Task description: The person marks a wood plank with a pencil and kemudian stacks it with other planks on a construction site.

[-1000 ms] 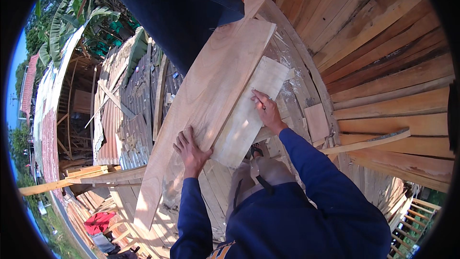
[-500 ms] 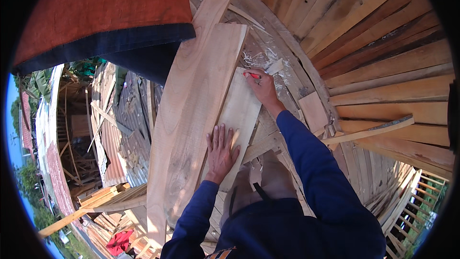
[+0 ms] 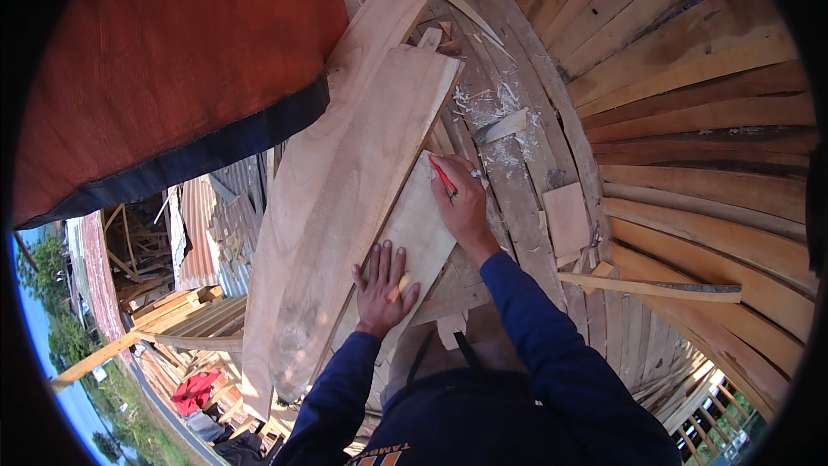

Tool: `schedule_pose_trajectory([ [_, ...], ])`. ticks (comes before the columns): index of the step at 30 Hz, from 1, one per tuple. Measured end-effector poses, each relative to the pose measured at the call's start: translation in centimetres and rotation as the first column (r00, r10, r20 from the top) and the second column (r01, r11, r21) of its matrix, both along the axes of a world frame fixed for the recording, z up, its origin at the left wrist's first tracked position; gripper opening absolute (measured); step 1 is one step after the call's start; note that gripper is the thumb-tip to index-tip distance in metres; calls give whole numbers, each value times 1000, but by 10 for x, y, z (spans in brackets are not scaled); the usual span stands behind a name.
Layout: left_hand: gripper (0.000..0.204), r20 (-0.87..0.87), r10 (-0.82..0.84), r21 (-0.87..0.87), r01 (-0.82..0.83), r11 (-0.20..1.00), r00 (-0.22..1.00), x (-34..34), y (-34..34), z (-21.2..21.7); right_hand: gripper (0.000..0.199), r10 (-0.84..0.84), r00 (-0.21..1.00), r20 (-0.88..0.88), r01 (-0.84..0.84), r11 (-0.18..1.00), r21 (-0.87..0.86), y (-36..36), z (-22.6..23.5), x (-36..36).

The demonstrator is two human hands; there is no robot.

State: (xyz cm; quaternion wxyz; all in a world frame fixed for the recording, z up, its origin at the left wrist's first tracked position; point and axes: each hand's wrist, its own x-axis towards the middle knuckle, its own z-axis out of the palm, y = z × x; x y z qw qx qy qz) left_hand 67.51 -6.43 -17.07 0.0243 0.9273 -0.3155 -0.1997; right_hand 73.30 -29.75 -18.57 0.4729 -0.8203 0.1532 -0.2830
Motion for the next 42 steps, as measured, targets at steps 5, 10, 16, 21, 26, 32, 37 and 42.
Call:
schedule_pose_trajectory([
  [5, 75, -35, 16, -13, -17, 1000, 999, 0, 1, 0, 23, 13, 1000, -21, -14, 1000, -27, 0, 4, 2],
  [10, 75, -62, 28, -26, -29, 999, 998, 0, 1, 3, 22, 33, 999, -2, -33, 998, -60, 1, 11, 3],
  [16, 74, -32, 12, -77, -14, 997, 999, 1, 4, 2, 22, 54, 998, 12, -53, 996, -75, 2, 9, 2],
  [21, 73, -65, 6, -54, -9, 998, 998, -2, 6, 9, 16, 63, 998, -7, -63, 994, -85, 4, 11, 2],
  [26, 73, -51, 3, -59, -7, 998, 999, -4, 8, 9, 12, 64, 998, -3, -64, 996, -68, 6, 11, -1],
  [32, 72, -6, 2, -123, -3, 992, 1000, 0, 7, 12, 17, 106, 994, 11, -103, 986, -131, 2, 5, 0],
  [37, 70, 52, 8, -165, 1, 986, 999, -7, 10, 11, 38, 125, 964, -233, -167, 972, -167, -12, 6, -3],
  [42, 59, 158, 167, -202, -133, 970, 973, -48, 24, 3, 50, 114, 878, -465, -152, 987, -44, -27, 15, -4],
])
